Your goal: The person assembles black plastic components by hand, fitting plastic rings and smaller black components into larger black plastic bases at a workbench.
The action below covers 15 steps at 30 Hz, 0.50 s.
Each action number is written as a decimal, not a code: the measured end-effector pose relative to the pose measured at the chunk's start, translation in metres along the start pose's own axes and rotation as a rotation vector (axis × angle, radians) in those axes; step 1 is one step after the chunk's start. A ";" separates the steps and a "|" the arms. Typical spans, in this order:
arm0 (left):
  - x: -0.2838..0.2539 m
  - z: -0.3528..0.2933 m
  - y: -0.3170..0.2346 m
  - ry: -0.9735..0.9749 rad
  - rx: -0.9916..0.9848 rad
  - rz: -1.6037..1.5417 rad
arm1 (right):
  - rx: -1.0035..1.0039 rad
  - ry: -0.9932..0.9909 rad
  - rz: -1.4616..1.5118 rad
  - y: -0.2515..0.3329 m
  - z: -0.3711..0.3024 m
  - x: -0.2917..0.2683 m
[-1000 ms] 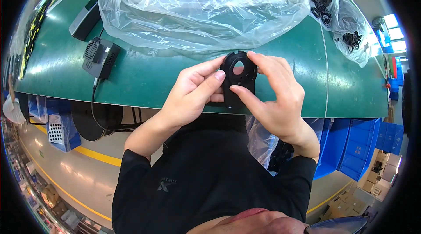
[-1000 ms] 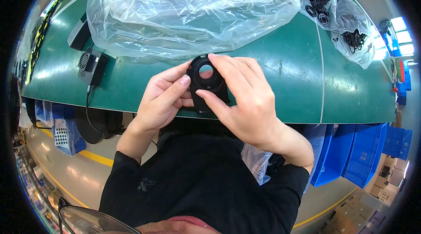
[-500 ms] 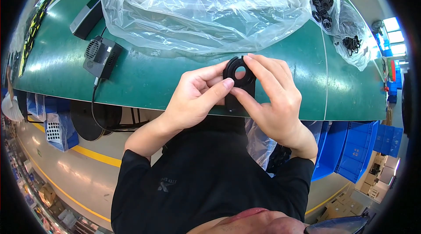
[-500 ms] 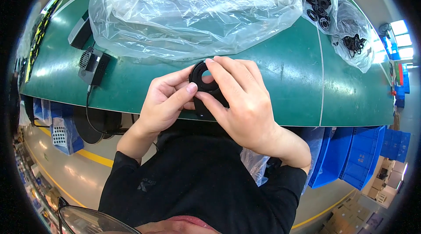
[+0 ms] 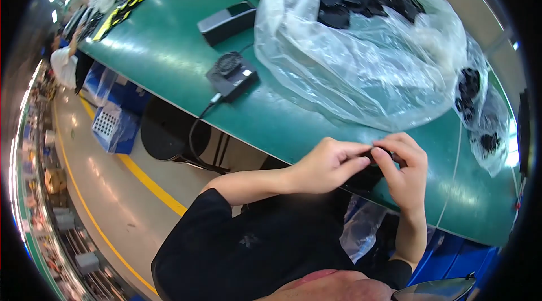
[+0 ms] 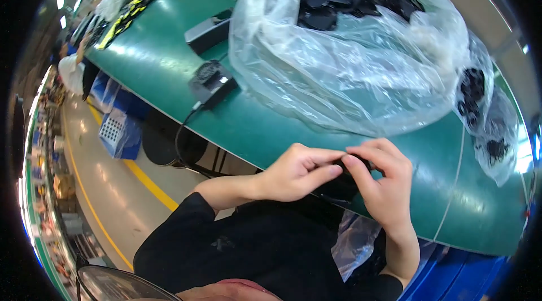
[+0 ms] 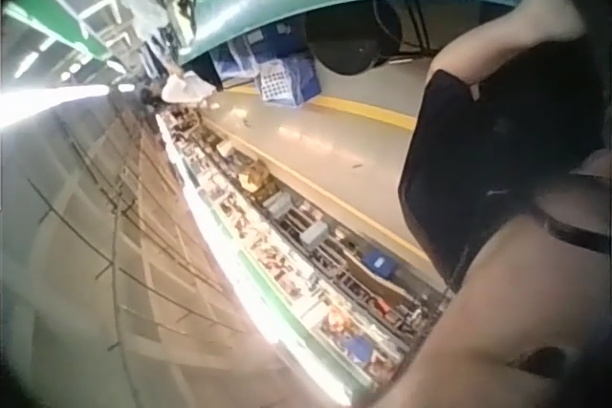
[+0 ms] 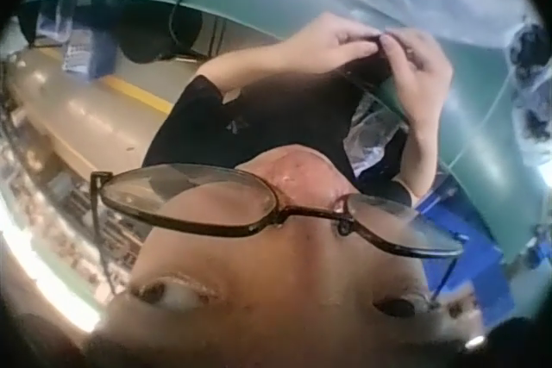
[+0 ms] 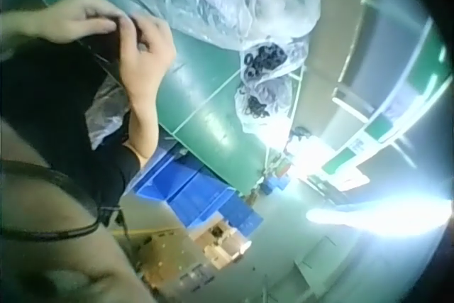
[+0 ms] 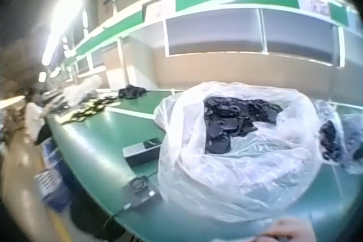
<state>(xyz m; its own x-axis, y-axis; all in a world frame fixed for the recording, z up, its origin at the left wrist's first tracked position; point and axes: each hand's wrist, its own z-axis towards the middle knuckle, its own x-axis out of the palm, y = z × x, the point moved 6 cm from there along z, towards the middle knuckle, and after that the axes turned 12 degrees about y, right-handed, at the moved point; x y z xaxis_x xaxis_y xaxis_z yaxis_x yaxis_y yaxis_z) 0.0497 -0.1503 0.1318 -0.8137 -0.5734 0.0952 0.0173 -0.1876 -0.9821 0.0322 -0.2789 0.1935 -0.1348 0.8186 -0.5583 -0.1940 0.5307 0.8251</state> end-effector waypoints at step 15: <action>-0.016 -0.002 0.005 -0.106 -0.137 -0.180 | 0.113 0.081 0.160 -0.012 0.008 0.006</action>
<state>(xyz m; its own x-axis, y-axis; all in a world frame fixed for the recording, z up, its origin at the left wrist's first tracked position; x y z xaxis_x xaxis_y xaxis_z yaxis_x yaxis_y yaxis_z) 0.0617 -0.1409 0.1251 -0.7311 -0.6220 0.2804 -0.2075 -0.1888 -0.9598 0.0416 -0.2781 0.1812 -0.2341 0.8763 -0.4211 -0.0541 0.4207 0.9056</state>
